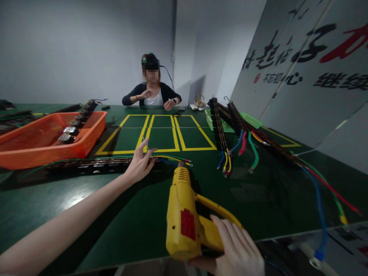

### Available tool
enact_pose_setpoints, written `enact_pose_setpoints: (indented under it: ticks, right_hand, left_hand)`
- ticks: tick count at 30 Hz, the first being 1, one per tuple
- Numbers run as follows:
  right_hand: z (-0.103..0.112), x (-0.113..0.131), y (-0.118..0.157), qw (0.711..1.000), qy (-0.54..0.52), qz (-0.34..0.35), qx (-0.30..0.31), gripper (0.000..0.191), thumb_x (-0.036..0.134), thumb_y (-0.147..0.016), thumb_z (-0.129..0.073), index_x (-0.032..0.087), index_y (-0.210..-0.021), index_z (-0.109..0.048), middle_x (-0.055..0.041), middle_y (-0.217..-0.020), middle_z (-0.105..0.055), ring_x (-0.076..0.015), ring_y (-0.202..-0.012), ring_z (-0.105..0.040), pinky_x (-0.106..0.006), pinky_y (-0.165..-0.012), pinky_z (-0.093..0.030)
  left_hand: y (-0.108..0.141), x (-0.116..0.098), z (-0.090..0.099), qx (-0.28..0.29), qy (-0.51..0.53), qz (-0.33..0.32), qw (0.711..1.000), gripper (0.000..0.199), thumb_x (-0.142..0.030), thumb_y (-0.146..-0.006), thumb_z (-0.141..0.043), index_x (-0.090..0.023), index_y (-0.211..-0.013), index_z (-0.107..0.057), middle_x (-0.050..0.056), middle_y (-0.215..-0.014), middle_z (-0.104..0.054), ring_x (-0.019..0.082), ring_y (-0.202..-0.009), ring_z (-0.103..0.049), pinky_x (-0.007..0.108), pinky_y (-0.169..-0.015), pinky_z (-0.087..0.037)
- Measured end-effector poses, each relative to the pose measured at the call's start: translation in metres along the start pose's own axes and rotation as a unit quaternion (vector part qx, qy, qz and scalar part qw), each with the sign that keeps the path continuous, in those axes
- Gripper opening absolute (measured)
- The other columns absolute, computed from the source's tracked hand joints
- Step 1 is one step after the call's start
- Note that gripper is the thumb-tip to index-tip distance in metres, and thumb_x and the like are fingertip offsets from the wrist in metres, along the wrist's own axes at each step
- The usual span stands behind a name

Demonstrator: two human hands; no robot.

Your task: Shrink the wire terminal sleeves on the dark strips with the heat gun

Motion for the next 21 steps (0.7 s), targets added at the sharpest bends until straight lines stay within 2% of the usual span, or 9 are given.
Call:
enact_pose_setpoints:
  ticks: [2, 4, 9, 12, 14, 17, 19, 21]
  right_hand:
    - [0.0, -0.001, 0.003, 1.0, 0.006, -0.011, 0.0, 0.076, 0.077, -0.072, -0.048, 0.009, -0.105, -0.059, -0.0113, -0.088, -0.071, -0.0215, -0.075, -0.066, -0.035, -0.079, -0.041]
    - [0.0, -0.002, 0.004, 1.0, 0.009, -0.021, 0.004, 0.079, 0.079, -0.072, -0.044, 0.009, -0.104, -0.059, -0.0117, -0.088, -0.071, -0.0218, -0.075, -0.066, -0.035, -0.079, -0.041]
    - [0.002, -0.003, -0.001, 0.999, 0.03, 0.019, -0.005, 0.082, 0.081, -0.071, -0.042, 0.006, -0.099, -0.06, -0.0127, -0.085, -0.071, -0.0216, -0.072, -0.066, -0.035, -0.077, -0.041]
    - [0.004, -0.003, -0.001, 0.998, 0.044, 0.036, -0.008, 0.084, 0.082, -0.069, -0.044, 0.006, -0.1, -0.061, -0.0126, -0.085, -0.071, -0.0211, -0.072, -0.066, -0.035, -0.077, -0.042]
    - [0.003, 0.0, 0.0, 0.998, 0.046, 0.033, -0.003, 0.082, 0.081, -0.069, -0.046, 0.007, -0.101, -0.061, -0.0121, -0.087, -0.071, -0.021, -0.073, -0.066, -0.034, -0.077, -0.042]
    - [0.0, 0.009, 0.002, 0.999, 0.045, 0.006, -0.007, 0.075, 0.073, -0.073, -0.05, 0.006, -0.104, -0.061, -0.0122, -0.089, -0.07, -0.0217, -0.075, -0.065, -0.035, -0.077, -0.042]
    - [-0.003, 0.016, 0.003, 0.999, 0.036, -0.01, -0.01, 0.062, 0.061, -0.079, -0.051, 0.007, -0.106, -0.062, -0.0119, -0.091, -0.07, -0.022, -0.078, -0.065, -0.034, -0.078, -0.042]
    - [-0.007, 0.022, 0.002, 1.0, 0.021, -0.016, -0.006, 0.045, 0.045, -0.083, -0.049, 0.01, -0.108, -0.063, -0.0108, -0.093, -0.07, -0.0213, -0.081, -0.064, -0.032, -0.08, -0.042]
  left_hand:
    - [0.002, 0.0, 0.001, -0.034, -0.038, 0.0, 0.999, 0.044, -0.022, -0.088, -0.045, -0.015, -0.132, -0.04, 0.02, -0.152, -0.012, 0.035, -0.141, -0.014, 0.055, -0.108, -0.026]
    - [0.004, 0.001, 0.0, -0.048, -0.075, -0.014, 0.996, 0.053, -0.022, -0.088, -0.045, -0.015, -0.139, -0.033, 0.019, -0.154, -0.009, 0.035, -0.142, -0.011, 0.056, -0.111, -0.018]
    - [0.01, 0.006, -0.007, -0.031, -0.149, -0.081, 0.985, 0.068, -0.023, -0.088, -0.044, -0.016, -0.149, -0.015, 0.013, -0.152, -0.026, 0.027, -0.142, -0.016, 0.047, -0.116, 0.004]
    - [0.01, 0.011, -0.006, -0.018, -0.17, -0.088, 0.981, 0.068, -0.024, -0.088, -0.042, -0.014, -0.149, -0.014, 0.012, -0.15, -0.03, 0.025, -0.142, -0.018, 0.044, -0.116, 0.01]
    - [0.008, 0.012, -0.002, 0.002, -0.17, -0.091, 0.981, 0.062, -0.023, -0.088, -0.04, -0.013, -0.147, -0.023, 0.012, -0.149, -0.031, 0.025, -0.142, -0.019, 0.045, -0.116, 0.008]
    - [0.004, 0.01, 0.003, 0.065, -0.136, -0.143, 0.978, 0.049, -0.02, -0.089, -0.038, -0.015, -0.137, -0.044, 0.008, -0.146, -0.039, 0.023, -0.139, -0.029, 0.045, -0.118, -0.003]
    - [0.003, 0.007, 0.004, 0.104, -0.1, -0.18, 0.973, 0.043, -0.02, -0.09, -0.038, -0.016, -0.13, -0.051, 0.007, -0.138, -0.05, 0.021, -0.132, -0.04, 0.042, -0.117, -0.018]
    - [0.003, 0.004, 0.002, 0.119, -0.072, -0.182, 0.974, 0.04, -0.022, -0.091, -0.038, -0.015, -0.128, -0.052, 0.008, -0.13, -0.057, 0.02, -0.123, -0.049, 0.037, -0.108, -0.035]
Point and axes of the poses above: each hand's wrist, its own y-axis away from the middle knuckle, its own z-axis out of the back of the hand, x = y × z, the point moved 2 cm from there along -y, towards the middle knuckle
